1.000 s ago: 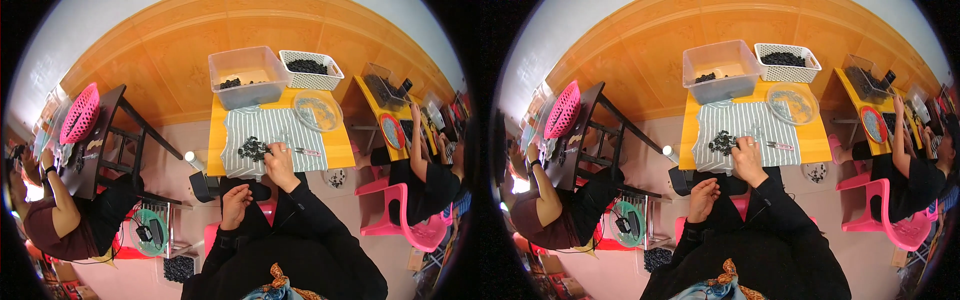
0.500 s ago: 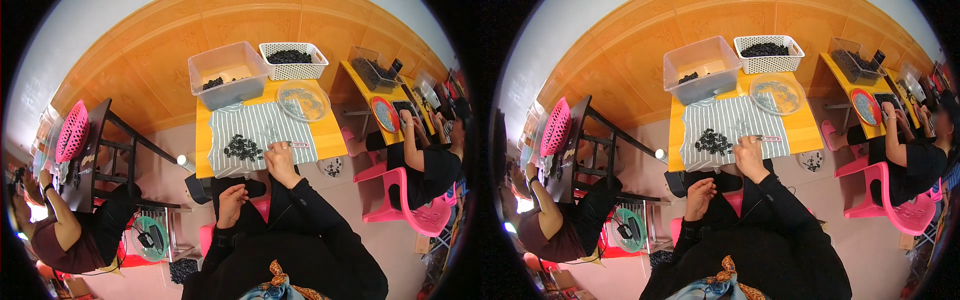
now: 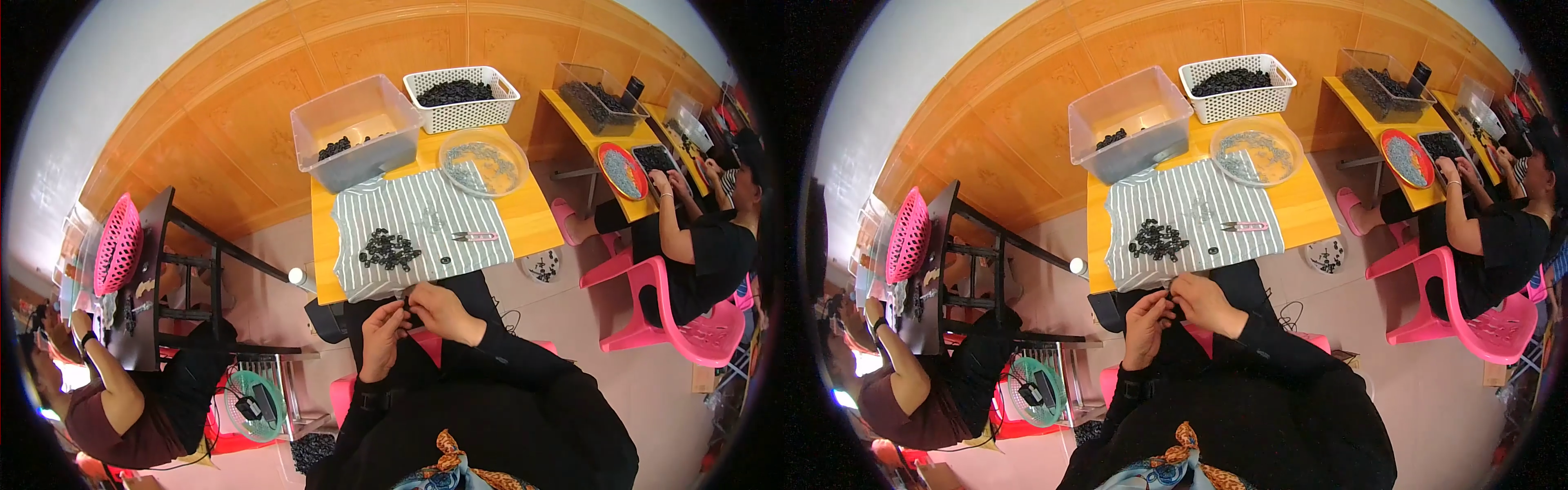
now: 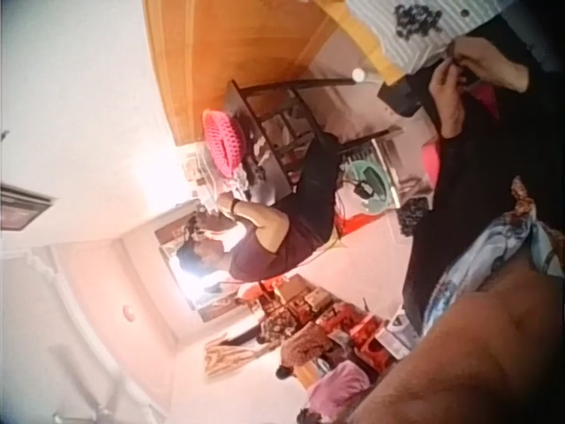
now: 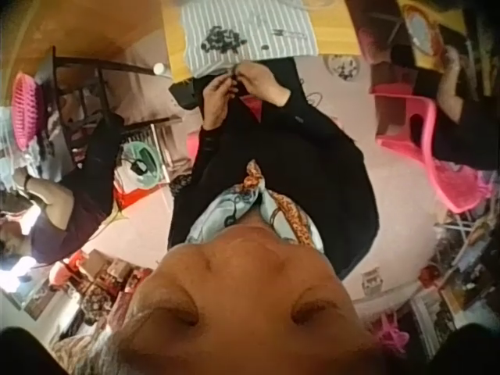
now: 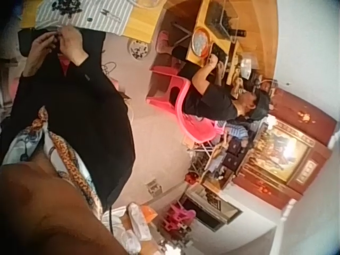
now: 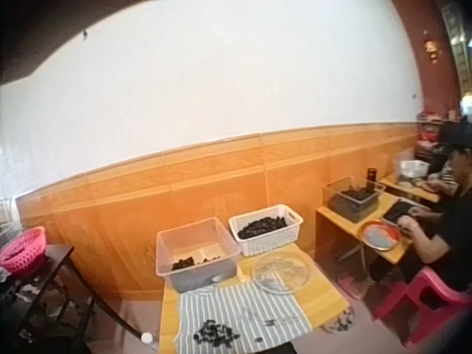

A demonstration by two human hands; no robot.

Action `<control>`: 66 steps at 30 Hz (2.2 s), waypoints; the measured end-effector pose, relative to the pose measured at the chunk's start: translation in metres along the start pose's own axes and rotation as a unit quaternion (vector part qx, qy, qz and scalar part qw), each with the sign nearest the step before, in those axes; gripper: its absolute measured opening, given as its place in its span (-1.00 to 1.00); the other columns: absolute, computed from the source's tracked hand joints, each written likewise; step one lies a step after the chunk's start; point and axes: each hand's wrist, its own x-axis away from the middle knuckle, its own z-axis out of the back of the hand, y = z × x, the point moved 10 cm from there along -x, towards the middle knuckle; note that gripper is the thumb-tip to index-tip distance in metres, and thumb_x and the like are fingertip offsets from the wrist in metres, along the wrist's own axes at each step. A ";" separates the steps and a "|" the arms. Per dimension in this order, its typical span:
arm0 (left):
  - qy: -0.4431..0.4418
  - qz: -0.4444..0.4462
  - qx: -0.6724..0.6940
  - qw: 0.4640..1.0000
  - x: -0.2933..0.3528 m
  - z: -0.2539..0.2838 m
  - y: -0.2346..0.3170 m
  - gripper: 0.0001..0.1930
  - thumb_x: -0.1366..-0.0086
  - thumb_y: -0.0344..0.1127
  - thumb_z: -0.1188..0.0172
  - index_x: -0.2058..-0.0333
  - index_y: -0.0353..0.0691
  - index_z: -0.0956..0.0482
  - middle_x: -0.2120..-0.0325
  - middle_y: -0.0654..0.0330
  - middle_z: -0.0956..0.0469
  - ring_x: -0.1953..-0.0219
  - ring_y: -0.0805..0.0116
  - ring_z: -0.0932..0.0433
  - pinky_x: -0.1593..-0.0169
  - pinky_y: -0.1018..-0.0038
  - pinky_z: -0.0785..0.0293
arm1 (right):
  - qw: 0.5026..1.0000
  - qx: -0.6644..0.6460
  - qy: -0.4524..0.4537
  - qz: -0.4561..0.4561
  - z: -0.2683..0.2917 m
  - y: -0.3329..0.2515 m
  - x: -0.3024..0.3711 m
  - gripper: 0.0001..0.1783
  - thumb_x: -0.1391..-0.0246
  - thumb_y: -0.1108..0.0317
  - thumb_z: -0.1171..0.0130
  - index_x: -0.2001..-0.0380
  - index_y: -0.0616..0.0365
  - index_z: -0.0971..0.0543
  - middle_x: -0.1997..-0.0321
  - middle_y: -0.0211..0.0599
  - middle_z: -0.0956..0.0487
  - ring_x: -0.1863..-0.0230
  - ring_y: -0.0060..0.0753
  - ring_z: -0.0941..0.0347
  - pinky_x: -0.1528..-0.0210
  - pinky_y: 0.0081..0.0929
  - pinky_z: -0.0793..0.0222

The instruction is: The person is sorting and inspecting small black rubber or plastic components on a striped cloth on a workshop table.

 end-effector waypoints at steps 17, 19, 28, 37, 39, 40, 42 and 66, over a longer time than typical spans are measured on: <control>0.058 -0.360 -0.623 0.692 -0.115 -0.110 0.067 -0.83 -0.06 -0.41 -0.14 0.37 -0.35 -0.61 0.47 -0.08 -0.48 0.34 -0.07 -0.51 0.26 0.18 -0.42 | 0.886 -0.307 0.204 -0.280 0.066 0.091 0.087 -0.90 0.03 0.58 -0.16 0.37 0.28 -0.51 0.52 -0.44 -0.49 0.48 -0.72 -0.34 0.43 -0.68 -0.26; 0.062 -0.317 -0.659 0.680 -0.130 -0.110 0.061 -0.84 -0.05 -0.40 -0.16 0.38 -0.31 -0.63 0.48 -0.07 -0.47 0.32 -0.07 -0.50 0.25 0.16 -0.42 | 0.883 -0.320 0.190 -0.287 0.056 0.093 0.090 -0.90 0.02 0.55 -0.17 0.37 0.27 -0.51 0.51 -0.41 -0.51 0.47 -0.69 -0.38 0.42 -0.66 -0.29; 0.064 -0.291 -0.688 0.662 -0.141 -0.121 0.059 -0.91 -0.02 -0.43 -0.18 0.48 -0.26 -0.63 0.48 -0.03 -0.47 0.35 -0.05 -0.50 0.28 0.18 -0.41 | 0.879 -0.337 0.168 -0.291 0.049 0.101 0.091 -0.87 0.03 0.52 -0.17 0.35 0.27 -0.52 0.49 -0.38 -0.53 0.48 -0.64 -0.39 0.42 -0.63 -0.31; 0.004 -0.341 -0.529 0.777 -0.095 -0.114 0.078 -0.95 -0.09 -0.49 -0.16 0.45 -0.35 -0.55 0.51 0.04 -0.52 0.45 0.16 -0.53 0.33 0.39 -0.42 | 0.871 -0.363 0.189 -0.271 0.074 0.083 0.086 -0.88 -0.01 0.57 -0.13 0.32 0.30 -0.52 0.45 -0.39 -0.53 0.45 -0.67 -0.41 0.40 -0.66 -0.33; -0.084 -0.149 -0.272 0.947 -0.080 -0.099 0.052 -0.92 -0.22 -0.46 -0.12 0.38 -0.36 -0.55 0.46 0.15 -0.56 0.45 0.42 -0.52 0.33 0.56 -0.39 | 0.869 -0.377 0.197 -0.251 0.087 0.070 0.073 -0.88 -0.02 0.58 -0.11 0.31 0.30 -0.52 0.43 -0.40 -0.53 0.43 -0.67 -0.42 0.38 -0.66 -0.34; -0.079 -0.149 -0.266 0.949 -0.064 -0.099 0.053 -0.92 -0.22 -0.46 -0.12 0.38 -0.36 -0.55 0.46 0.15 -0.56 0.45 0.42 -0.52 0.33 0.56 -0.39 | 0.869 -0.380 0.213 -0.235 0.097 0.059 0.065 -0.88 -0.04 0.59 -0.10 0.30 0.31 -0.52 0.42 -0.40 -0.53 0.43 -0.67 -0.42 0.37 -0.67 -0.34; -0.135 -0.097 -0.152 0.974 -0.037 -0.111 0.043 -0.88 -0.31 -0.45 -0.04 0.30 -0.37 -0.53 0.41 0.23 -0.57 0.39 0.55 -0.50 0.32 0.63 -0.38 | 0.879 -0.371 0.229 -0.191 0.109 0.040 0.048 -0.88 -0.05 0.61 -0.08 0.30 0.32 -0.51 0.41 -0.41 -0.51 0.41 -0.67 -0.42 0.34 -0.69 -0.35; -0.124 -0.164 -0.120 0.971 0.013 -0.091 0.044 -0.90 -0.28 -0.48 -0.05 0.35 -0.34 -0.53 0.51 0.31 -0.52 0.44 0.62 -0.45 0.36 0.68 -0.33 | 0.967 -0.142 0.209 -0.036 0.097 -0.047 0.018 -0.88 0.01 0.69 -0.08 0.36 0.34 -0.50 0.47 -0.24 -0.44 0.51 -0.46 -0.44 0.48 -0.59 -0.32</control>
